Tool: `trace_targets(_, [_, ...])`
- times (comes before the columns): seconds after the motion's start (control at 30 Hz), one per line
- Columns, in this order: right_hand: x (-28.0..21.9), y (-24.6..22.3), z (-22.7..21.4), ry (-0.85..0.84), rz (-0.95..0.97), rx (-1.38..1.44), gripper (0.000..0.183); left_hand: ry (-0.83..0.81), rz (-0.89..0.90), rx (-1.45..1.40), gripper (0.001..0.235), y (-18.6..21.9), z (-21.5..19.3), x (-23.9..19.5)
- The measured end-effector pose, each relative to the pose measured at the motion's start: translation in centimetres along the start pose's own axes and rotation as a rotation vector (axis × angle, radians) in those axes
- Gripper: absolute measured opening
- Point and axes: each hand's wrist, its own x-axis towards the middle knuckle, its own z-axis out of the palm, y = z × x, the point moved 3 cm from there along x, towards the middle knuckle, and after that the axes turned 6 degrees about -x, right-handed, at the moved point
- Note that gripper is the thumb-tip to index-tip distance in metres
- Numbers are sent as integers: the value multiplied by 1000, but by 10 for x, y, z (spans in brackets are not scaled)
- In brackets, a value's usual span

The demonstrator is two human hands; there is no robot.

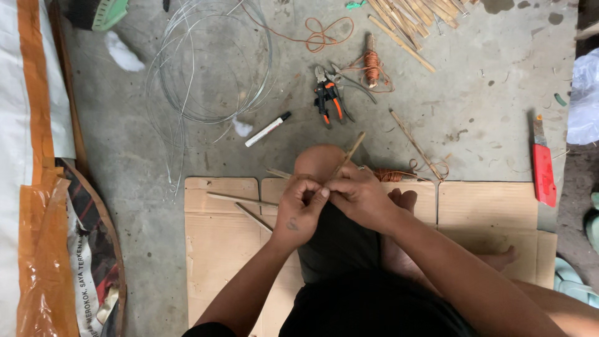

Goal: The person assembles a small wooden structure by tying thin wooden sticks together with copper wire. They use a utility knife to cut the wire and pliers to tighten the connections.

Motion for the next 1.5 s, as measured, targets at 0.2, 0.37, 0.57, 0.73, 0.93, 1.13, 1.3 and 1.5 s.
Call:
trace_targets(0.2, [-7,-7,-1,-14,-305,-303,18,-461,-111,-19,27,5,-4,37])
trace_targets(0.37, [-7,-10,-4,-28,-411,-369,20,-625,-297,181,26,-1,-2,47])
trace_targets(0.57, [-7,1,-2,-18,-211,63,14,-502,-163,-30,20,-8,-11,48])
trace_targets(0.73, [-13,30,25,7,311,631,8,-177,97,175,36,-3,-12,24])
trace_targets(0.93, [-23,49,39,-81,614,701,15,-117,136,144,43,-12,-4,6])
trace_targets(1.13, [-22,46,34,-56,570,533,17,-111,-97,-161,45,-31,0,11])
trace_targets(1.3, [-18,32,24,-122,575,367,16,-135,163,70,50,-19,-1,2])
trace_targets(1.5, [-7,12,13,-70,160,85,12,-34,366,253,46,-9,4,-1])
